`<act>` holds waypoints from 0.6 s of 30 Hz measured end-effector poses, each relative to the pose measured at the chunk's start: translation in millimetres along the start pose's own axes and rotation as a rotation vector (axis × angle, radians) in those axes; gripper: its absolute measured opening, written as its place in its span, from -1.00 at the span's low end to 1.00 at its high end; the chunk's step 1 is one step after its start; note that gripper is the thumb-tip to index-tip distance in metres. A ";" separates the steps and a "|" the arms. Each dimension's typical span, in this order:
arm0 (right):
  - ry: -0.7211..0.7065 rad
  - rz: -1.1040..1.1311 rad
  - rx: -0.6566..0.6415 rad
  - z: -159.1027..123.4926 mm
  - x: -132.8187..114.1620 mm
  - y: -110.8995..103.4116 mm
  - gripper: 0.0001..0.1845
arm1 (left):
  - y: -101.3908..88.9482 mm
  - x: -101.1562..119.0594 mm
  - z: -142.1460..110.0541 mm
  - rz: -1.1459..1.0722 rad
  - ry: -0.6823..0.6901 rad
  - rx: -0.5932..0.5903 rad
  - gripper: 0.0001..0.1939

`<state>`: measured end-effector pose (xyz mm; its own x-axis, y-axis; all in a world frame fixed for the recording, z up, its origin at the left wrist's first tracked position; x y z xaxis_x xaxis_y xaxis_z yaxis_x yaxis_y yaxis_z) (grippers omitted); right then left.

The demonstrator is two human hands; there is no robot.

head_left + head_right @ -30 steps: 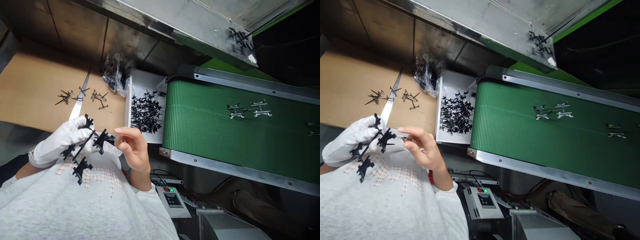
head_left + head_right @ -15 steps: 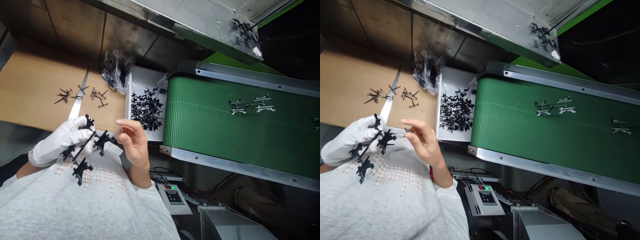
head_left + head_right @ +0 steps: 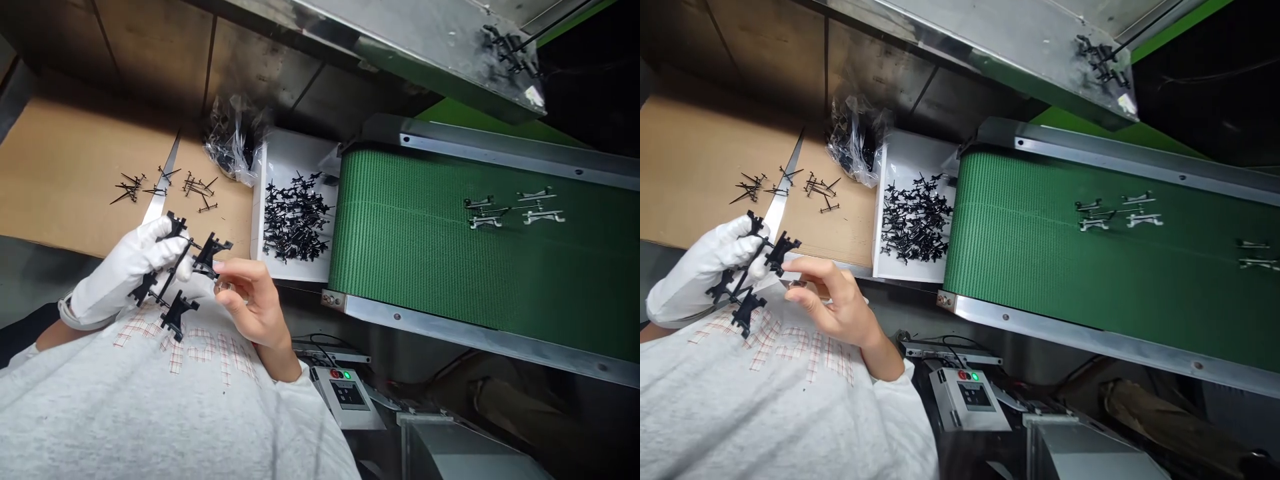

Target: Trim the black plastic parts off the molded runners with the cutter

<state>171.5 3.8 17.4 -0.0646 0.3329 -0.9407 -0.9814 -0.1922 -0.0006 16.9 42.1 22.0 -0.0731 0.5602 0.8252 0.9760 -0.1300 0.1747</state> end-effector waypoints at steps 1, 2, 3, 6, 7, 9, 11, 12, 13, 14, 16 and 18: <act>0.001 -0.003 0.005 -0.2 0.2 -0.1 -0.73 | 0.4 -0.2 -0.2 -0.006 0.001 -0.001 -0.64; -0.002 -0.003 0.011 -0.3 0.0 -0.1 -0.73 | 0.9 -0.5 -0.3 -0.016 -0.001 -0.002 -0.65; -0.008 0.000 0.017 -0.4 -0.6 0.0 -0.73 | 1.5 -0.9 -0.3 -0.028 -0.002 -0.006 -0.65; -0.030 0.018 0.025 0.4 -2.8 0.5 -0.75 | 3.0 -2.4 -0.6 -0.041 -0.005 -0.013 -0.65; -0.030 0.023 0.025 0.9 -2.8 0.6 -0.76 | 3.5 -3.0 -0.9 -0.042 -0.007 -0.017 -0.65; -0.017 0.019 0.030 2.0 -1.1 -0.3 -0.78 | 4.9 -3.9 -2.0 -0.051 -0.007 -0.035 -0.64; -0.016 0.005 0.064 2.7 1.2 -3.5 -0.79 | 6.8 -4.2 -3.1 -0.073 -0.008 -0.065 -0.63; -0.022 0.000 0.088 2.7 2.2 -5.6 -0.79 | 7.4 -3.9 -3.2 -0.076 -0.004 -0.072 -0.63; -0.033 0.000 0.111 2.3 2.8 -7.6 -0.79 | 7.6 -3.4 -2.9 -0.076 0.001 -0.073 -0.64; -0.046 0.006 0.127 1.6 2.9 -8.9 -0.78 | 7.7 -3.0 -2.1 -0.081 0.004 -0.066 -0.65; -0.067 0.034 0.119 -0.9 2.2 -8.5 -0.75 | 6.9 -2.2 0.9 -0.116 0.007 -0.024 -0.68; -0.067 0.060 0.070 -4.4 1.5 -4.5 -0.72 | 6.5 -1.5 4.6 -0.176 0.013 0.019 -0.72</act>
<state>176.6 1.2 14.5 -0.1333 0.3839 -0.9137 -0.9855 -0.1490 0.0812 24.3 44.2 19.4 -0.2456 0.5623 0.7897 0.9516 -0.0154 0.3069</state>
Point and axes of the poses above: each hand's wrist, its own z-axis towards the middle knuckle, its own y-axis out of the palm, x = y × z, the point moved 6 cm from there along z, towards the middle knuckle, and after that the axes turned 6 degrees about x, right-handed, at the moved point
